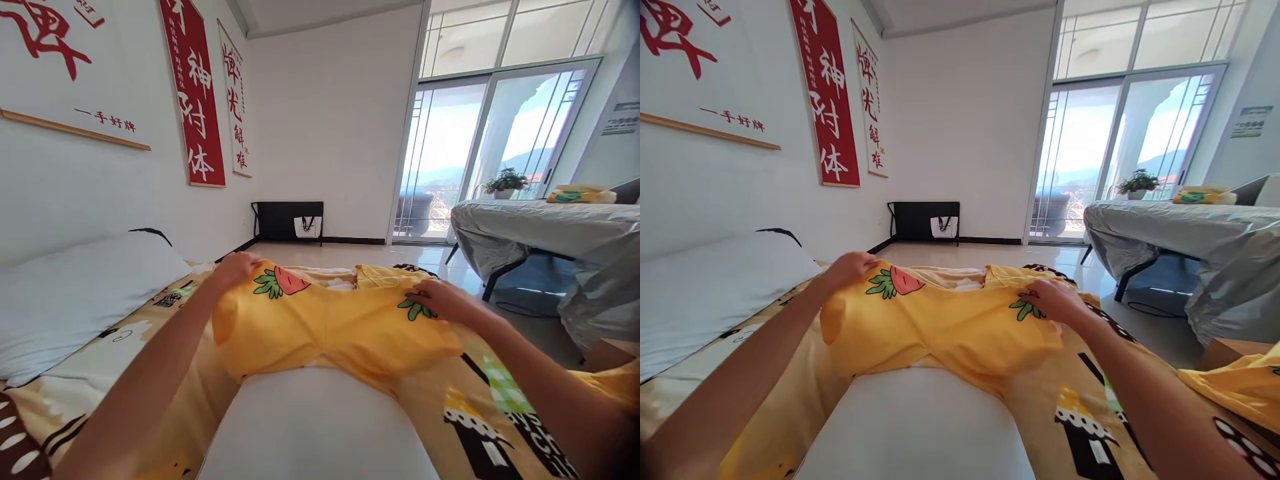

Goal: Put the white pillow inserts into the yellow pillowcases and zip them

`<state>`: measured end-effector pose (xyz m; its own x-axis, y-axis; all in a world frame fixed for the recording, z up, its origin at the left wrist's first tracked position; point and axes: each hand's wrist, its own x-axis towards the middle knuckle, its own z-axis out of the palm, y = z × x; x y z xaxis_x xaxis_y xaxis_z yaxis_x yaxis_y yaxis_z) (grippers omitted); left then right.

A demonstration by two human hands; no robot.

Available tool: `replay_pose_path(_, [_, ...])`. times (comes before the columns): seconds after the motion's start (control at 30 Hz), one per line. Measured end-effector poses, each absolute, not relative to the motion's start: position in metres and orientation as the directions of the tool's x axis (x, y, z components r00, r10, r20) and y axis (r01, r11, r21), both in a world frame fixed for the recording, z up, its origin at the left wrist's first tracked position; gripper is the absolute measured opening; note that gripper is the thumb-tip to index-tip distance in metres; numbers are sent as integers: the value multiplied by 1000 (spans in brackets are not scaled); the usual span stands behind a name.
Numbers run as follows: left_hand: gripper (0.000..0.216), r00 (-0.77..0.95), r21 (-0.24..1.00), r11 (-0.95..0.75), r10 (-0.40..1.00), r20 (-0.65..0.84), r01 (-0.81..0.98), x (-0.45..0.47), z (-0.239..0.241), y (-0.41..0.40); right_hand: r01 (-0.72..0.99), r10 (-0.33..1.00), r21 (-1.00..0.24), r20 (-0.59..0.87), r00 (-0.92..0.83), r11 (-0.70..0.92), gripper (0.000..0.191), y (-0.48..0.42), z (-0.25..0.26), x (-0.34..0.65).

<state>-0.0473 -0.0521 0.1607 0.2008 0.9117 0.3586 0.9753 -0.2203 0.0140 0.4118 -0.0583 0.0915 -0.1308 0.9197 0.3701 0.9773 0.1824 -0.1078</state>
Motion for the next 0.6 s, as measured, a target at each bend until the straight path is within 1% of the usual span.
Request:
replay_pose_path(0.07, [23,190,-37,-188,930,314,982,-30,133,-30,988,956,3,253,-149,153,24,-33,80,398])
replay_pose_path(0.13, [15,174,-44,-168,948,265,985,-27,103,-22,988,962,11,225,-152,154,17,-24,61,393])
replay_pose_path(0.2, [16,143,-47,-135,958,250,990,-33,88,-24,983,967,-19,186,-176,183,16,-24,52,400])
replay_pose_path(0.27, [32,108,-50,-97,948,299,994,-36,94,-36,979,970,-55,154,-187,197,29,-30,63,409])
replay_pose_path(0.3, [41,123,-46,-114,930,348,992,-33,102,-45,976,968,-76,169,-188,203,36,-35,73,410])
replay_pose_path(0.33, [47,173,-39,-172,901,398,984,-26,110,-54,970,958,-97,207,-199,223,41,-41,84,406])
replay_pose_path(0.4, [51,354,-16,-391,815,459,920,-2,116,-71,941,907,-147,344,-242,306,52,-56,94,380])
replay_pose_path(0.43, [50,452,10,-510,772,447,860,11,109,-76,900,864,-173,400,-306,399,58,-65,89,360])
replay_pose_path(0.47, [49,525,56,-593,748,406,803,22,95,-80,851,838,-220,408,-363,476,62,-73,77,338])
replay_pose_path(0.5, [49,560,118,-623,758,335,773,30,75,-81,806,833,-278,367,-413,523,64,-80,58,317])
replay_pose_path(0.53, [50,551,192,-601,794,256,776,32,49,-80,768,835,-338,310,-455,544,62,-86,35,300])
replay_pose_path(0.57, [52,506,262,-538,843,184,801,29,21,-77,750,847,-394,255,-467,532,59,-90,10,287])
replay_pose_path(0.6, [54,422,319,-441,897,131,839,21,-7,-74,756,872,-434,256,-417,490,58,-92,-15,280])
